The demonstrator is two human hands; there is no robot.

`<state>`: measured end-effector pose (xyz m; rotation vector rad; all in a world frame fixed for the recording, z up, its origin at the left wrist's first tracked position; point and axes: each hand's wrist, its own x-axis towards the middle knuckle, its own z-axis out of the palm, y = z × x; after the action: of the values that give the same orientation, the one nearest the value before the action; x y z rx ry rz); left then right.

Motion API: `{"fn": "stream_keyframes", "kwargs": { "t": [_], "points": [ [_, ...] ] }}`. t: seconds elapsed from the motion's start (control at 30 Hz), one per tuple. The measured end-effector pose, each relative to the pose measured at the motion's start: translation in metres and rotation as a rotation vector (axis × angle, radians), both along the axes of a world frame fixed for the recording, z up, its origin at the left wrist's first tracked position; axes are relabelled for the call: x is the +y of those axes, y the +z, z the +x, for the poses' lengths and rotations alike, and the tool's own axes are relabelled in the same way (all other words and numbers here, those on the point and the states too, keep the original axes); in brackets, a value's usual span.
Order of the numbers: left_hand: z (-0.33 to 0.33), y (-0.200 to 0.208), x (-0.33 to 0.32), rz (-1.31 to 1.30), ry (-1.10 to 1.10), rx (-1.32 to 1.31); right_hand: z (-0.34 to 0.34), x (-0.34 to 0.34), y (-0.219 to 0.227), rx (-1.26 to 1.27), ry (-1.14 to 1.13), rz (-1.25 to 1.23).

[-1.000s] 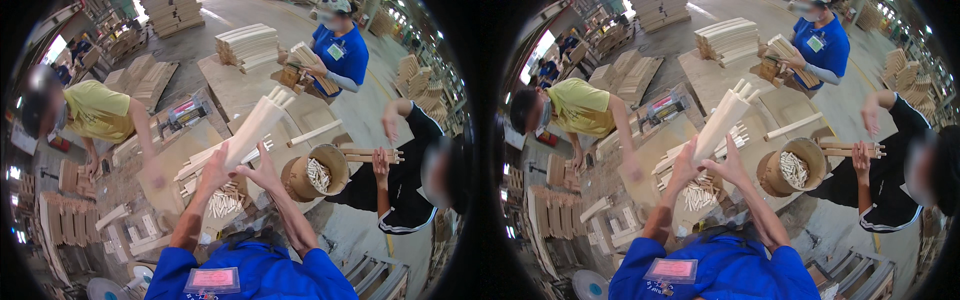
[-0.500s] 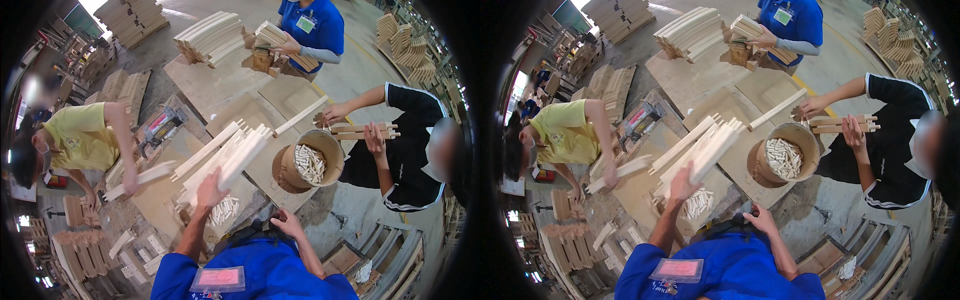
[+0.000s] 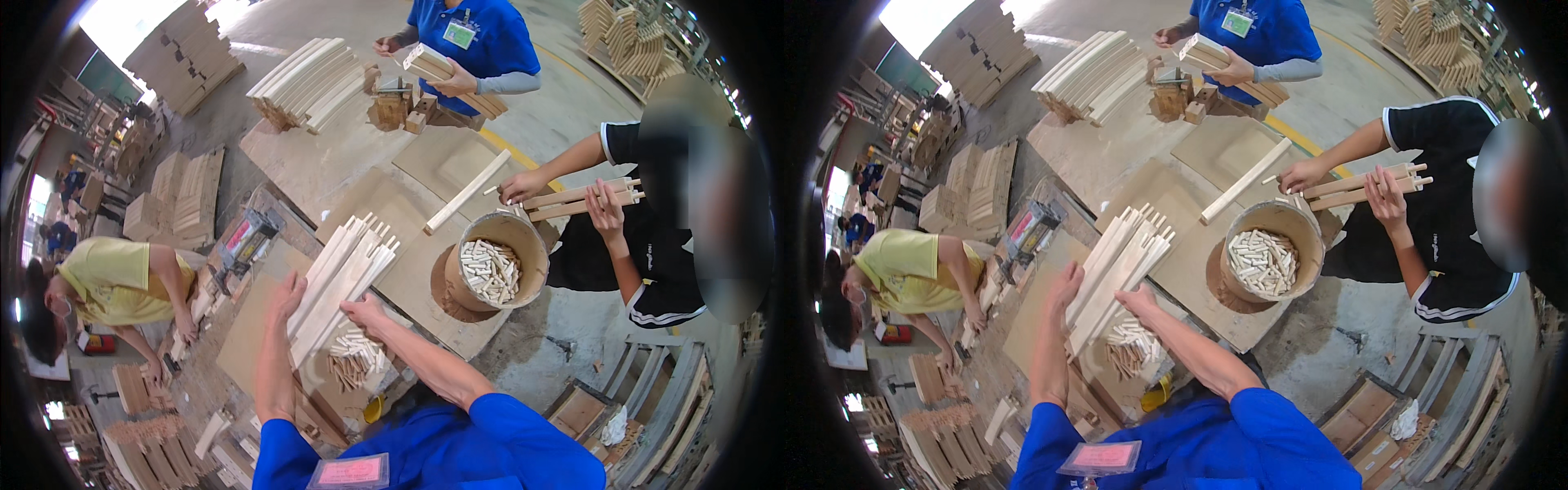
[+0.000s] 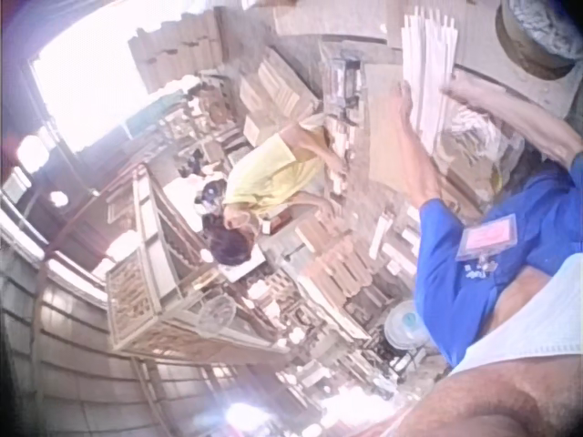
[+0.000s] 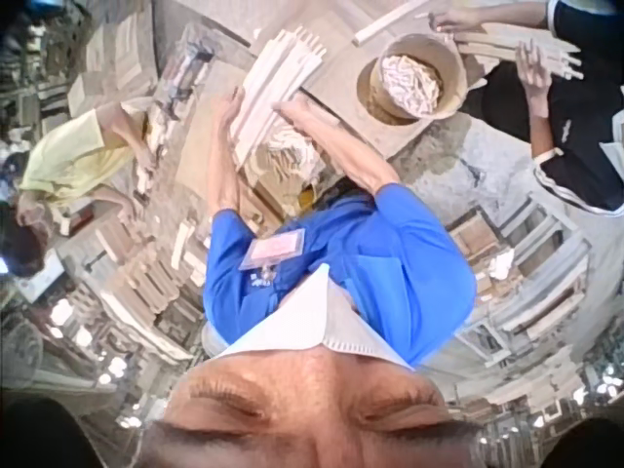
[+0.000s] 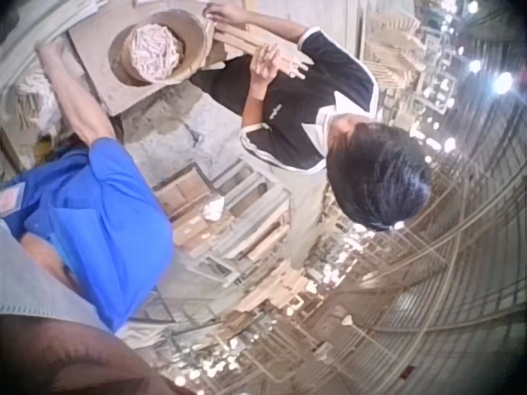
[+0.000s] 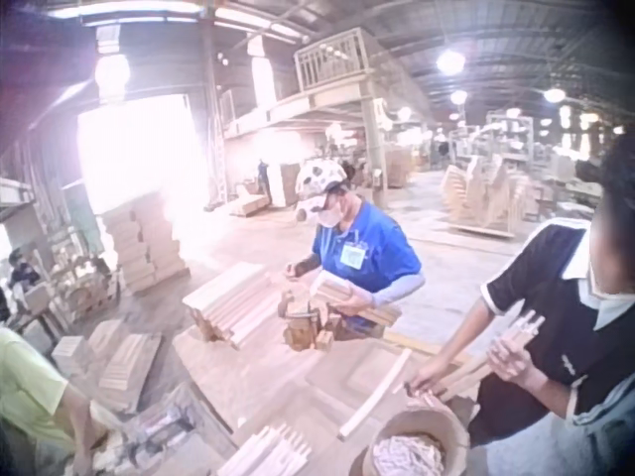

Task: The person inserts small wooden dowels into holes on a wooden block, then places the assembled block on a nearby stack. The person repeats this process with multiple blocks and dowels throughout the clip.

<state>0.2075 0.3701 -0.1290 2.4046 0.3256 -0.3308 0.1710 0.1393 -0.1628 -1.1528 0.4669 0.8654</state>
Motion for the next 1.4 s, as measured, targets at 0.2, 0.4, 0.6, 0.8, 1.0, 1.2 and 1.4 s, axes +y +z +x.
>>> {"fn": "stream_keyframes", "kwargs": {
  "t": [0.2,0.4,0.6,0.8,1.0,1.2,1.4],
  "points": [
    [0.003,0.002,0.008,-0.096,-0.012,0.029,0.009,0.057,-0.009,-0.065,-0.119,0.223],
    [0.054,0.018,-0.069,0.297,-0.208,-0.700,-0.009,0.002,-0.021,-0.132,0.205,0.256],
    [0.114,-0.011,-0.275,0.055,-0.491,-0.481,-0.088,-0.100,-0.013,-0.354,0.199,-0.149],
    [0.121,-0.018,-0.331,-0.061,-0.409,-0.108,-0.143,-0.191,0.033,-0.438,0.207,-0.552],
    [0.022,-0.005,-0.260,0.118,-0.296,-0.209,-0.144,-0.199,0.076,-1.011,0.083,-0.890],
    [-0.093,0.150,-0.195,0.696,-0.584,-0.573,-0.030,-0.123,0.116,-1.627,-0.019,-0.908],
    [-0.141,0.306,-0.229,0.759,-0.616,-0.903,-0.033,-0.110,0.149,-1.574,-0.101,-0.163]
  ]
}}
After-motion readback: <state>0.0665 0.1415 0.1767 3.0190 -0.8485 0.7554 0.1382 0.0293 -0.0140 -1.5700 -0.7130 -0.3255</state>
